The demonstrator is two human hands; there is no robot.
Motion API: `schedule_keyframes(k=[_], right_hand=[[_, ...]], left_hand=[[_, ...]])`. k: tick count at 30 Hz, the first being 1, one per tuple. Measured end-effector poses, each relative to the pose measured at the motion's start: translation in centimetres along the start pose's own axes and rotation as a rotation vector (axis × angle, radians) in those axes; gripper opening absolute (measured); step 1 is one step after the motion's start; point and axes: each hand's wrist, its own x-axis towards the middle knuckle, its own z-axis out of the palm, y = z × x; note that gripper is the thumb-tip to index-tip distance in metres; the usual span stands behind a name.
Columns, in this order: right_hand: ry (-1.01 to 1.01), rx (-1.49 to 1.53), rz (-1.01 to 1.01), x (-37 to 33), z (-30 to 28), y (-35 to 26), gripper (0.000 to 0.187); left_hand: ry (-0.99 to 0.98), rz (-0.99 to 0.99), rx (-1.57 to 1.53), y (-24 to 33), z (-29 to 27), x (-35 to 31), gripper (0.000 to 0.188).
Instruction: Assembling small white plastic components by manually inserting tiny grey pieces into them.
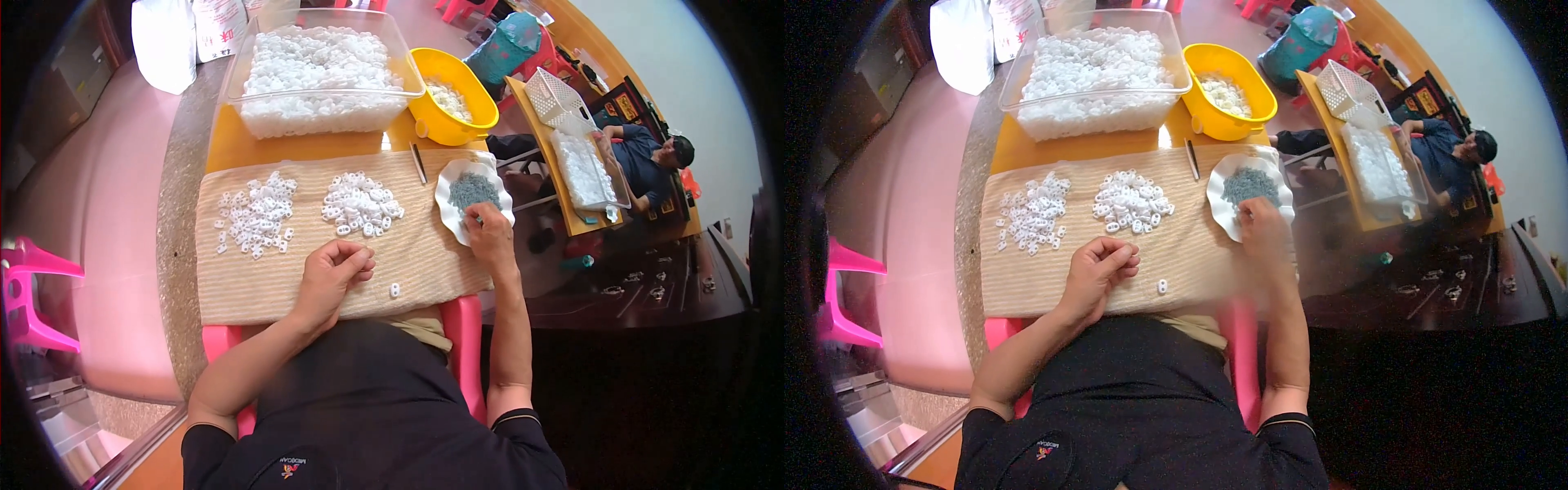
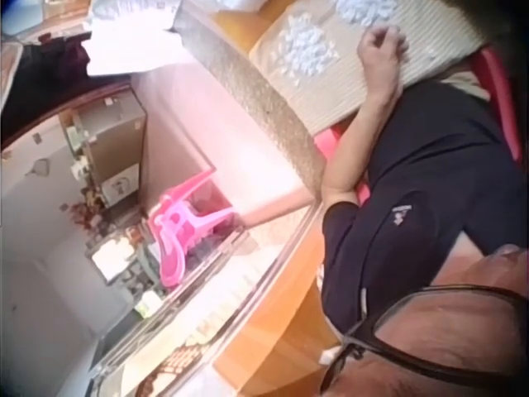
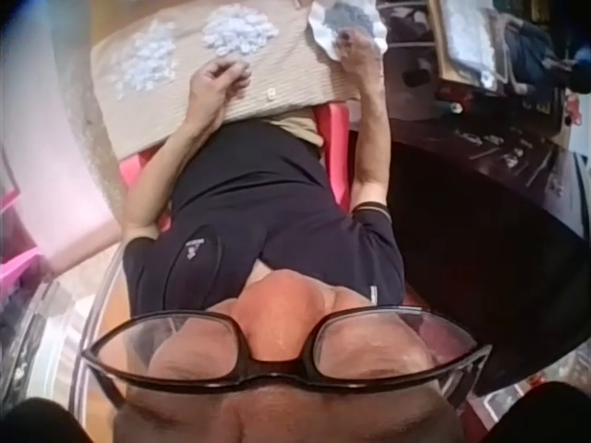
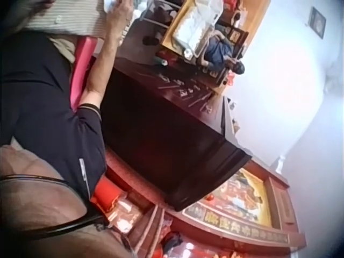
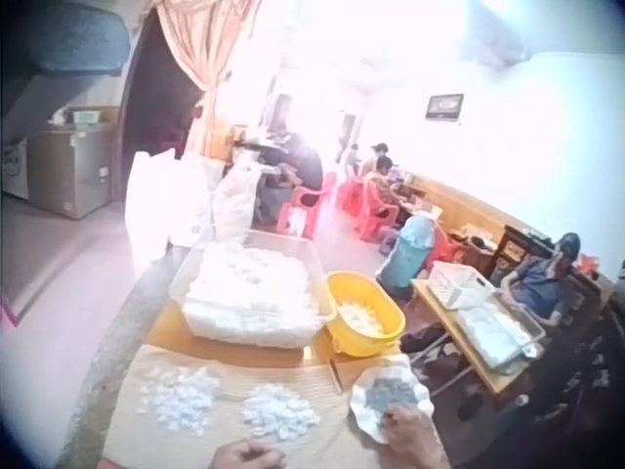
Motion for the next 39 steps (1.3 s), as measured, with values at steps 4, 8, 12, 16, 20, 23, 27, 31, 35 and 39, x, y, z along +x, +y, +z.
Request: schedule_keyframes(k=[4, 8, 12, 16, 20, 23, 27, 31, 35, 39], right_hand=[[0.037, 0.021, -0.014, -0.2, 0.3, 0.5, 0.009], [0.073, 0.074, -0.047, -0.2, 0.1, 0.0, 0.008], [0.068, 0.098, -0.031, -0.4, 0.1, -0.1, 0.008], [0.096, 0.064, -0.062, -0.6, 0.1, -0.1, 0.008], [0.101, 0.092, -0.024, -0.7, -0.6, -1.3, 0.012], [0.146, 0.127, -0.006, -1.1, -0.1, -0.4, 0.012], [0.149, 0.169, 0.025, -1.3, 0.0, -0.6, 0.01], [0.103, 0.357, 0.034, -2.2, 0.1, -2.6, 0.007], [-0.124, 0.653, 0.059, -3.4, 0.3, -7.5, 0.007], [-0.192, 0.802, -0.119, -4.0, 0.9, -10.8, 0.007]], left_hand=[[0.008, -0.01, -0.018, 0.1, 0.0, 0.0, 0.014], [0.004, 0.0, -0.008, 0.3, -0.2, 0.0, 0.014], [0.0, 0.026, 0.044, 0.3, -0.5, 0.1, 0.013], [0.018, 0.069, 0.08, 0.3, -0.2, 0.1, 0.012], [-0.007, 0.075, 0.104, -0.4, 0.0, 0.1, 0.013], [-0.027, 0.091, 0.121, -0.5, 0.0, 0.0, 0.013], [-0.045, 0.109, 0.162, -0.5, -0.2, 0.0, 0.014], [-0.061, 0.093, 0.135, -0.6, 0.3, -0.1, 0.013], [-0.168, -0.03, 0.06, 0.0, 0.8, -1.0, 0.021], [-0.299, -0.119, -0.082, 0.0, 0.9, -1.2, 0.023]])
